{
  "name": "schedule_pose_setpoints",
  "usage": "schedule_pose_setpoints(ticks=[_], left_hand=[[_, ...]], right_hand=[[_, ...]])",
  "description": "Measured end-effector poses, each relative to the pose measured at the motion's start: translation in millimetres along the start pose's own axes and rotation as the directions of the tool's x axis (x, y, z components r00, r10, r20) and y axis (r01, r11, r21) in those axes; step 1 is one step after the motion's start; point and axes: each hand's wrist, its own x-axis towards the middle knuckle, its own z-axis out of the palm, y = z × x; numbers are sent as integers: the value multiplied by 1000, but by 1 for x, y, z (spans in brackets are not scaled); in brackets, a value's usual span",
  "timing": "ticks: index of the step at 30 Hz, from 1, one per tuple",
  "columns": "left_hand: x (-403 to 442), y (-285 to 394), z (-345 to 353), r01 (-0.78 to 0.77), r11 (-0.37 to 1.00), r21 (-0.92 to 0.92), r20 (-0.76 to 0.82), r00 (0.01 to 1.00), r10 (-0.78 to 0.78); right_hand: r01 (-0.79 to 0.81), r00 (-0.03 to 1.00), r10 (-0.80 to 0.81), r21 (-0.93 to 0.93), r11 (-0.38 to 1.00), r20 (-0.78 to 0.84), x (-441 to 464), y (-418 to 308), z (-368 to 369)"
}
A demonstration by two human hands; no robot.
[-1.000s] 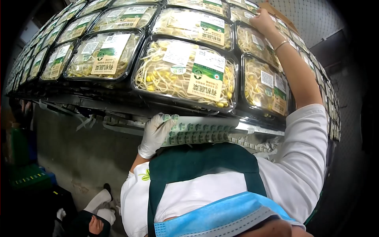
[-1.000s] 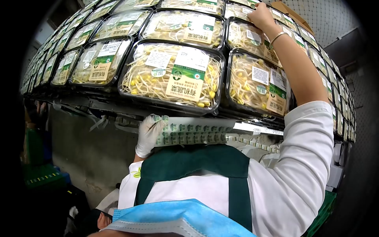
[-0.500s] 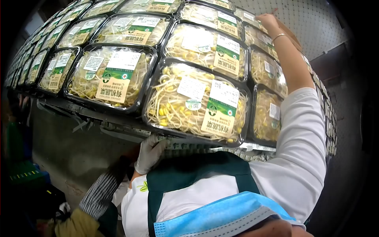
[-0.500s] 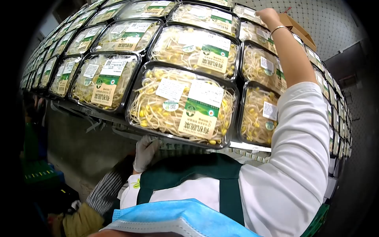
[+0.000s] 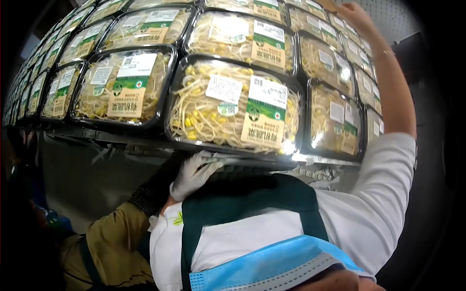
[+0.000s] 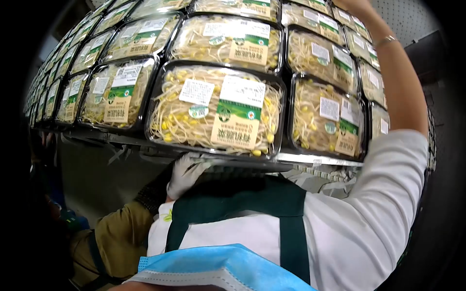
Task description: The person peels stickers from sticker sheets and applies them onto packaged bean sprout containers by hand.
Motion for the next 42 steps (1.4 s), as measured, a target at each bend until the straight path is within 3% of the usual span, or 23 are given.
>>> schedule_pose_setpoints(ticks=[2,3,4,5,8,12,17,18,19,21,22,24,25,26,27,28,30,32,34,36,38,40,42], left_hand=[[10,12,9,191,927,-324,135,979,-155],[16,12,21,53,937,-346,114,993,-14],[22,10,33,-81,926,-369,91,988,123],[29,9,41,28,932,-362,224,973,58],[44,35,54,72,950,-304,324,945,32],[36,46,71,96,933,-347,371,928,42],[31,57,95,43,926,-374,325,942,87],[29,60,97,228,942,-245,438,893,-102],[30,67,104,282,892,-352,485,871,-84],[34,81,121,213,888,-407,482,876,11],[35,82,130,323,917,-234,529,834,-159],[43,91,139,307,882,-357,648,762,-3],[40,74,163,197,768,-610,557,796,238],[46,73,172,184,801,-570,607,751,260],[46,73,188,203,812,-547,579,793,192],[46,75,204,226,822,-523,544,831,118],[53,81,231,247,916,-316,493,868,-64],[52,90,250,251,861,-443,426,903,-44],[48,90,259,177,890,-420,403,915,9],[40,94,265,312,833,-457,372,918,-140],[35,105,267,357,765,-537,354,918,-180],[38,114,267,398,596,-698,327,917,-229],[38,99,264,351,669,-656,357,924,-134]], right_hand=[[20,999,-6,289,957,-48,-109,-109,-33],[296,949,-315,357,886,-5,-126,-87,-36],[191,969,-240,430,882,62,-183,-122,-44],[485,850,-526,392,782,-2,-219,-128,-40],[510,633,-718,541,669,291,-312,-177,-21],[533,812,-573,265,804,107,-355,-175,35],[561,807,-585,206,802,84,-371,-154,49],[580,796,-601,197,791,70,-373,-147,47],[594,787,-614,193,781,61,-375,-138,47],[621,762,-647,242,745,37,-382,-114,44],[639,742,-671,280,716,22,-384,-102,39],[600,773,-633,364,712,-36,-383,-76,13],[555,804,-589,463,691,-84,-383,-60,-5],[303,935,-355,529,793,-3,-381,-42,-30],[182,978,-197,708,682,-61,-373,-18,-51],[264,965,-160,783,563,-210,-358,6,-58],[220,974,-129,652,725,-185,-337,39,-64],[144,989,-124,366,920,-76,-329,41,-57],[250,968,-252,175,952,-10,-328,49,-43],[450,881,-457,-79,889,-120,-326,55,-41],[393,870,-456,-294,871,-187,-317,72,-45],[186,983,-185,-5,983,13,-287,107,-56],[15,997,-35,277,961,69,-259,106,-54]])
